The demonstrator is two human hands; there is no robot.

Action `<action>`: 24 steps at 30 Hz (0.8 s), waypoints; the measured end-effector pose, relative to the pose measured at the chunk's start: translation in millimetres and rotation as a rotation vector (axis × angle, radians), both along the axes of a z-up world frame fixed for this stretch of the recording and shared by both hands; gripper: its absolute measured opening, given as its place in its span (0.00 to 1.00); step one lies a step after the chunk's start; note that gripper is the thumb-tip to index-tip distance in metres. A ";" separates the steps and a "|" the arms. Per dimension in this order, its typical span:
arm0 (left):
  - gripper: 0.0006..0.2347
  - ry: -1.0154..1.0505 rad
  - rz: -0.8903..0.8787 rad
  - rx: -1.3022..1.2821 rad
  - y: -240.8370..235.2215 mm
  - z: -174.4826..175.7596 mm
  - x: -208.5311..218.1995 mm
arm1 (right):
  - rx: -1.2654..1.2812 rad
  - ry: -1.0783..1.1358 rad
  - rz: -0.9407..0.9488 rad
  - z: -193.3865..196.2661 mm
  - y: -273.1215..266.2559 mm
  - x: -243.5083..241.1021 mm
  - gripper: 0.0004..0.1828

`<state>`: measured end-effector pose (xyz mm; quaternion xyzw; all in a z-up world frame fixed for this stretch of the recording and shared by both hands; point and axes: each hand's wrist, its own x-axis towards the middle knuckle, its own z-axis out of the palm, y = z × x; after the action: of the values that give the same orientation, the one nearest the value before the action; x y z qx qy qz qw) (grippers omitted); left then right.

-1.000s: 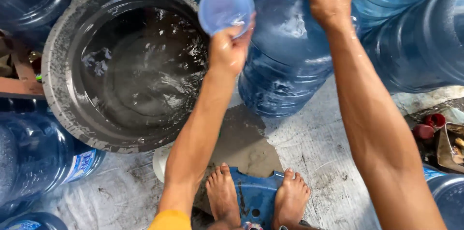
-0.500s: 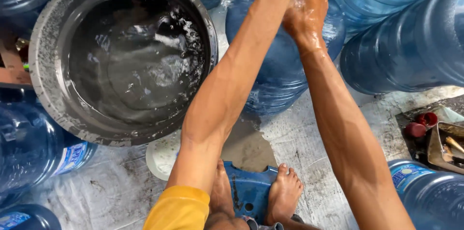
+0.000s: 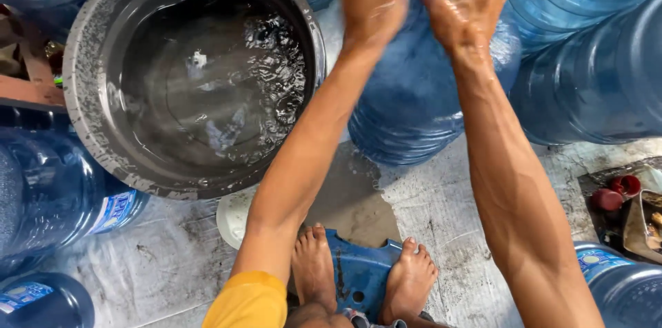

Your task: Cleaning the exterior of a large water jug with soap and filling it with water using a pipe

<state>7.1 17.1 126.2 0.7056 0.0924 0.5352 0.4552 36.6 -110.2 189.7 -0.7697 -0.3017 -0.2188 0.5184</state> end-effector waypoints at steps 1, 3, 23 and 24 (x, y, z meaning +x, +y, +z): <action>0.35 -0.004 -0.020 -0.176 12.1 -8.9 -13.9 | 0.018 0.057 -0.034 9.3 -1.3 -1.6 0.21; 0.29 0.151 0.156 -0.217 56.0 -68.0 -64.7 | 0.049 0.104 0.102 9.3 -22.0 4.4 0.19; 0.24 -0.080 -0.658 -1.614 51.6 -44.1 -69.7 | -0.195 0.252 0.082 3.8 -7.6 -6.1 0.12; 0.20 -0.128 -0.720 -1.571 39.5 -17.6 -53.7 | -0.203 0.284 0.139 6.6 -0.4 -17.0 0.11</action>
<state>-46.6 56.5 108.6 0.1417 0.1806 0.1782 0.9568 19.6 -110.6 196.2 -0.8183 -0.2985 -0.0400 0.4895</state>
